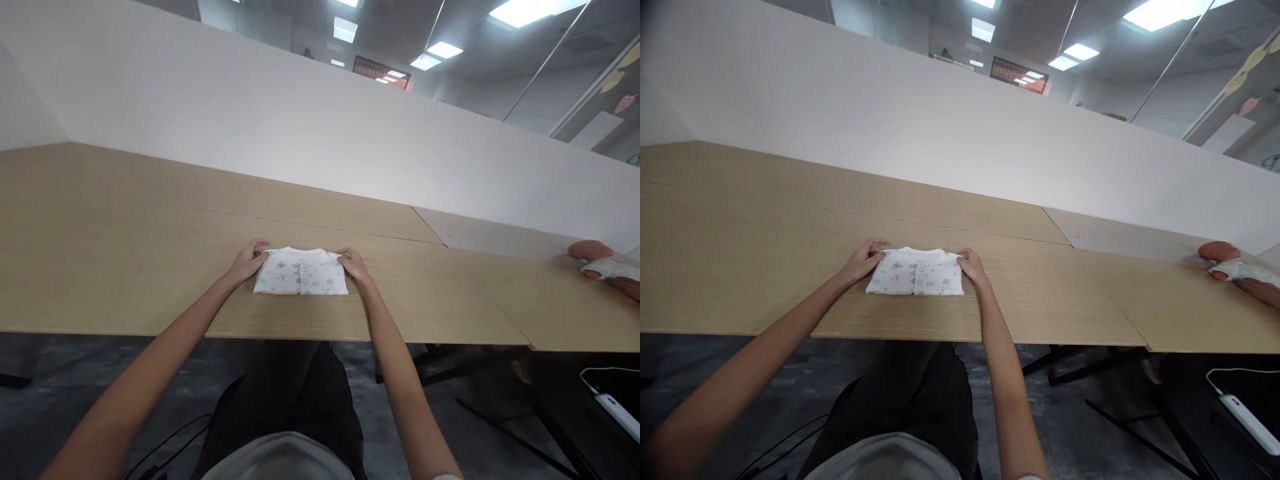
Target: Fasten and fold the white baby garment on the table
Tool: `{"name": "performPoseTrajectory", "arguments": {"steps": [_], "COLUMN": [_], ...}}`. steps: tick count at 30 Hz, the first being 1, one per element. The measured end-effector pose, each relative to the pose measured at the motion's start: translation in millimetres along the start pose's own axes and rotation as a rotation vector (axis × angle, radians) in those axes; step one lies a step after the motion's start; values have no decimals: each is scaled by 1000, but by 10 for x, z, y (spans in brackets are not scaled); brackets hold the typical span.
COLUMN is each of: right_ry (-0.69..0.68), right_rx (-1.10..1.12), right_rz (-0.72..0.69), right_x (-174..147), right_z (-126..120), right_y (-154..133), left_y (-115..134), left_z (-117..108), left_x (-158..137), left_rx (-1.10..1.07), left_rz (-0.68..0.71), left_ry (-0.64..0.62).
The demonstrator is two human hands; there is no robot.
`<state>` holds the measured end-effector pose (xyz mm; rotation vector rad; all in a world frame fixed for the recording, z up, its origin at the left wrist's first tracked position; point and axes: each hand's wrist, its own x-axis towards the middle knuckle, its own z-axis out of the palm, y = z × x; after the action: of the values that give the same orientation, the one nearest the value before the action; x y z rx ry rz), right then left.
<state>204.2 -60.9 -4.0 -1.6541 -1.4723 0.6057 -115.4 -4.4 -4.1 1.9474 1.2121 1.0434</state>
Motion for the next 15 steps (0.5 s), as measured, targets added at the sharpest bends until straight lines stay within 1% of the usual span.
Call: {"name": "performPoseTrajectory", "arguments": {"steps": [5,10,15], "right_ry": [26,64,97], "right_rx": [-24,-17,-88], "right_rz": [-51,-59,-64], "right_x": [17,22,12], "right_z": [-7,5,11], "right_y": [31,11,-16], "left_y": [19,-3,-39], "left_z": [-16,-9,-20], "left_x": [-22,-12,1], "left_rx": [-24,-91,-66], "left_rz": [-23,-34,-67], "left_ry": [42,87,120]}}
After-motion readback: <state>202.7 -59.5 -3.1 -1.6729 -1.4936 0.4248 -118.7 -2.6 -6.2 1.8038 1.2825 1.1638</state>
